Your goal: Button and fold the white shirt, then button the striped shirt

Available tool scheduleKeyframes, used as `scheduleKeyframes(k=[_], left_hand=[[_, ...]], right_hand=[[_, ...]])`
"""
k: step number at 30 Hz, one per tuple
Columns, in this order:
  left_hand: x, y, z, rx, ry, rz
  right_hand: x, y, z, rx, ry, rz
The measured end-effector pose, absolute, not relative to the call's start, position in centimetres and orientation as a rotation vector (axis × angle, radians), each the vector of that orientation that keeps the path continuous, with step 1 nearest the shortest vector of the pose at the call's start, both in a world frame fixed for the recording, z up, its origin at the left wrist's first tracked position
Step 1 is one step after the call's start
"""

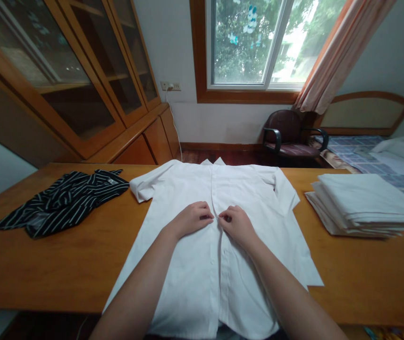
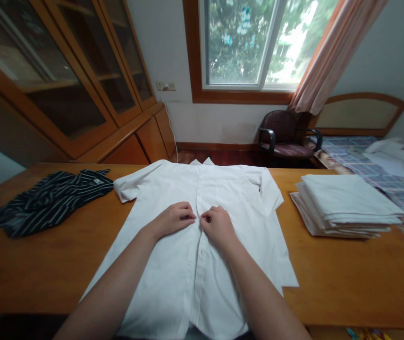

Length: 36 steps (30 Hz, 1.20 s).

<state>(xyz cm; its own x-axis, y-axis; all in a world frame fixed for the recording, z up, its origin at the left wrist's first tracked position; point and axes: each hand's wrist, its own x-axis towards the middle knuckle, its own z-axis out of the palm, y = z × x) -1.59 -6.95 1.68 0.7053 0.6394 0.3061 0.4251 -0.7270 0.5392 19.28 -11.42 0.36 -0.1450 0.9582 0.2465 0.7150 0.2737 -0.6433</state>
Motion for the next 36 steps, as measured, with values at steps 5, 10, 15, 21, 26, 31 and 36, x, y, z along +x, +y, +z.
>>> scheduleKeyframes(k=[5,10,15,21,26,31,36], left_hand=[[-1.5,-7.0,1.9,2.533,0.806,0.664],[-1.5,-6.9,1.9,2.612,0.797,0.661],[-1.4,-7.0,2.1,2.692,0.810,0.707],[-1.2,-7.3,2.7,2.764,0.789,0.788],[-0.8,-7.4,2.7,2.903,0.793,0.779],[-0.6,-7.6,2.7,2.978,0.801,0.758],[-0.6,-7.7,2.9,3.012,0.796,0.757]], right_hand=[[19.4,-11.3,0.5,-1.513,-1.903,0.545],[19.4,-11.3,0.8,-1.517,-1.869,0.595],[19.4,-11.3,1.0,-1.507,-1.835,0.642],[19.4,-11.1,0.9,-1.514,-1.806,0.656],[19.2,-11.2,1.2,-1.528,-1.772,0.658],[19.1,-11.2,1.6,-1.536,-1.681,0.719],[18.9,-11.3,1.9,-1.543,-1.640,0.757]])
